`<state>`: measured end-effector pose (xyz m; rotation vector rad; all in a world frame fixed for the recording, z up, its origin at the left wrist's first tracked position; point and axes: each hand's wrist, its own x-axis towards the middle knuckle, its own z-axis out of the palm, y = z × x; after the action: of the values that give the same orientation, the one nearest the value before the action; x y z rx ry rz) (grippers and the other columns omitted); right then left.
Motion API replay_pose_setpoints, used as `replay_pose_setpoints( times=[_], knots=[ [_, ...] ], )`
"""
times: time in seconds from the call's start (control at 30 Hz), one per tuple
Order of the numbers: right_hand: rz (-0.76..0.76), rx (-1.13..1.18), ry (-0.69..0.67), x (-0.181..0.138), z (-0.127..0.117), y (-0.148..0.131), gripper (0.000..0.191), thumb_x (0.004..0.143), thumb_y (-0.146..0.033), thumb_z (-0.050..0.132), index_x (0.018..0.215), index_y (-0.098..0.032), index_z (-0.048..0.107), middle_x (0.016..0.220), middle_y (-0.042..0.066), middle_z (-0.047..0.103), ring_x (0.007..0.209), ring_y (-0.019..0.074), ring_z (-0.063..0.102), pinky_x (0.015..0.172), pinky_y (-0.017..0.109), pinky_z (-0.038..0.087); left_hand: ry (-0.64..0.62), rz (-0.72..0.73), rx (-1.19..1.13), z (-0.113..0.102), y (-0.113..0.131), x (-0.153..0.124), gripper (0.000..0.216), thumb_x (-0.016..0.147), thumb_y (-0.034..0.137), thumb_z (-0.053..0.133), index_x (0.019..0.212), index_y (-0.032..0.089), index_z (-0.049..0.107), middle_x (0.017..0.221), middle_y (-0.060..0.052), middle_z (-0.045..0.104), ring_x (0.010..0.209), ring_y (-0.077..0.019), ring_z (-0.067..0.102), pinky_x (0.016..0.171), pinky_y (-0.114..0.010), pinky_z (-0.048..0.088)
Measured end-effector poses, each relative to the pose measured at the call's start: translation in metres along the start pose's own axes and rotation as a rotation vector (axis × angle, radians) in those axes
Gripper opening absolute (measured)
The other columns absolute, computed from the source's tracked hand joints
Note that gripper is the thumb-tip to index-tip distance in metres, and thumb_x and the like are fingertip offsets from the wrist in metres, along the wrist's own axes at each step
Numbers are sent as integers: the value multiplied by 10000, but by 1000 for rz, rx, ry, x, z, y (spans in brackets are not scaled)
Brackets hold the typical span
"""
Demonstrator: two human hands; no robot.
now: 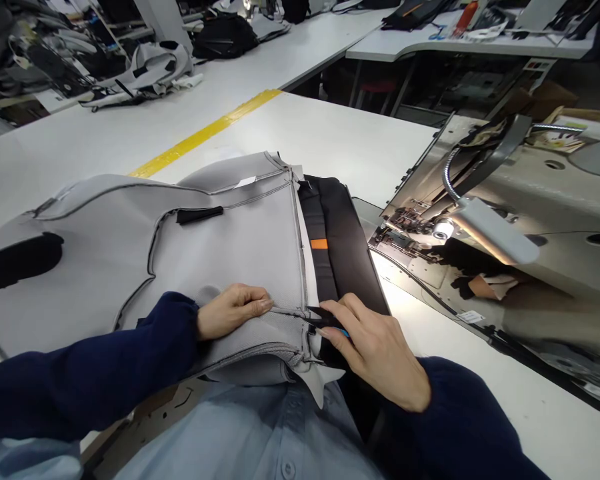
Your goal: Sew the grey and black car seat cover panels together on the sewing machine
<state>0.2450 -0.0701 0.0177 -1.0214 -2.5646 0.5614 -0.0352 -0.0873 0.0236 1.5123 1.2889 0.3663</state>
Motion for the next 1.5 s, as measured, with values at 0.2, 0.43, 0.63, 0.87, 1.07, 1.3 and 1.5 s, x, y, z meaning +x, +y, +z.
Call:
replay_pose_setpoints(
  times=[0.2,0.43,0.63,0.87,1.07,1.3,1.5],
  knots=[
    [-185,-84,19,16,-1,-3,237,952,-339,483,1113,-170,521,917,39,568,714,136,548,577,259,381,6,-5,5,0,2,-1,441,904,525,408,652,163,416,591,47,293,571,-84,272,522,-218,227],
    [-289,-121,-43,28,-3,3,224,960,-336,463,1066,-160,553,873,33,580,701,131,561,575,253,368,-5,38,-39,1,1,-3,448,915,521,417,652,158,412,595,51,285,570,-78,259,524,-215,226],
    [-223,144,-125,33,3,11,200,965,-338,463,1064,-177,528,900,26,579,727,115,556,621,234,394,2,75,-60,0,3,-8,418,922,476,436,662,148,446,598,52,303,581,-76,269,535,-209,236],
    [-202,188,-106,32,5,11,178,965,-313,461,1031,-173,547,865,29,577,688,111,535,608,231,385,-1,76,-57,1,4,-9,416,919,471,440,661,145,458,584,57,303,567,-73,266,526,-213,233],
    [-137,339,-20,28,15,7,173,957,-286,467,944,-164,589,780,20,554,656,112,518,591,240,388,5,54,-52,1,3,-7,436,916,501,425,659,149,449,590,54,299,574,-77,266,531,-213,235],
    [10,927,426,12,-18,-15,237,943,-399,454,839,-227,580,626,2,454,515,128,412,446,268,320,28,5,34,6,-7,3,433,901,507,427,650,155,450,585,50,308,575,-84,287,542,-216,253],
    [-84,238,120,13,-7,-7,168,930,-261,519,1073,-187,568,829,39,567,682,139,536,578,260,419,28,23,-10,6,-3,0,435,907,518,422,678,152,476,595,50,324,582,-83,289,547,-210,262]
  ],
)
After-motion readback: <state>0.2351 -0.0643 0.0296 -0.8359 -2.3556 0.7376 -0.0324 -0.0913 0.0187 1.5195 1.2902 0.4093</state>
